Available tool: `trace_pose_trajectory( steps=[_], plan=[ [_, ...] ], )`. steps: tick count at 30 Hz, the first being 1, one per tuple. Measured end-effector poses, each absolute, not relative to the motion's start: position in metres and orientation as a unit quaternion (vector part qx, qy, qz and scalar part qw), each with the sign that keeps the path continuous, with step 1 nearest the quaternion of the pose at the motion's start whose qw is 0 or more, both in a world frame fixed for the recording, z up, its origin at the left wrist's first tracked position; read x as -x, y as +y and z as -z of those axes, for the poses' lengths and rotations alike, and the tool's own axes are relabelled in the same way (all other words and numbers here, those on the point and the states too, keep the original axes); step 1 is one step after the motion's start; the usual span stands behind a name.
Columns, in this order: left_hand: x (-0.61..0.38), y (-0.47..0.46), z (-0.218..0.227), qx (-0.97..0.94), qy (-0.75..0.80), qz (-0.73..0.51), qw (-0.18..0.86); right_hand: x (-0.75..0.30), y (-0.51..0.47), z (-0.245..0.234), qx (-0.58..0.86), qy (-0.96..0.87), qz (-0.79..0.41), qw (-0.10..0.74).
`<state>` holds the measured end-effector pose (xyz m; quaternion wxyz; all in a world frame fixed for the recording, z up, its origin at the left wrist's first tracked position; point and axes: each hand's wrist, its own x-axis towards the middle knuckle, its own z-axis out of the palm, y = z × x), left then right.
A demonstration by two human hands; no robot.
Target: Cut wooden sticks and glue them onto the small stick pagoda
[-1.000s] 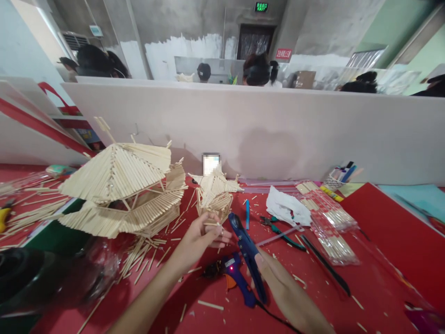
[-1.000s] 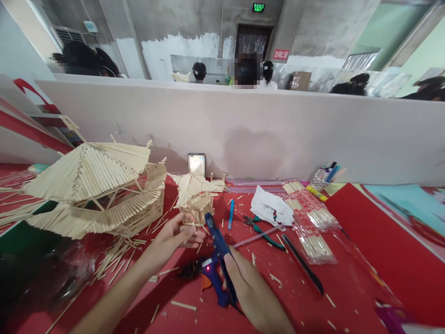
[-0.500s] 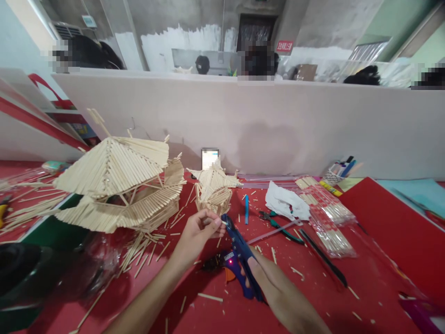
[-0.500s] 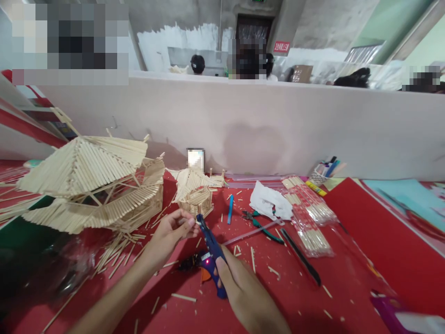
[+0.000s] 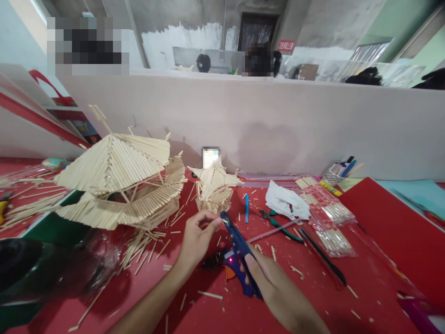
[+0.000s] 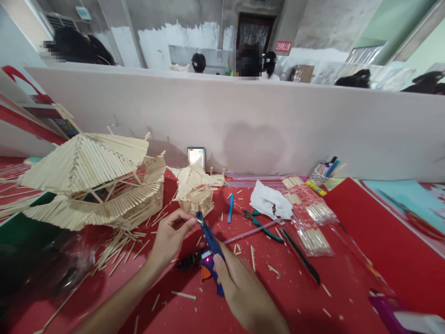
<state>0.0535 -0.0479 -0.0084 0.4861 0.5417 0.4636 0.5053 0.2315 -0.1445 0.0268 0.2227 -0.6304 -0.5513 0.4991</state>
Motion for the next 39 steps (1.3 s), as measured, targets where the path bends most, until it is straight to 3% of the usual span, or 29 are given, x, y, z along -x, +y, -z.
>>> trace_pose_trajectory(
  steps=[39],
  plan=[
    [-0.0525, -0.0551, 0.0005, -0.57, 0.463, -0.519, 0.438, -0.2319, -0.1417, -0.0249, 0.599, -0.512, -0.567, 0.24]
  ],
)
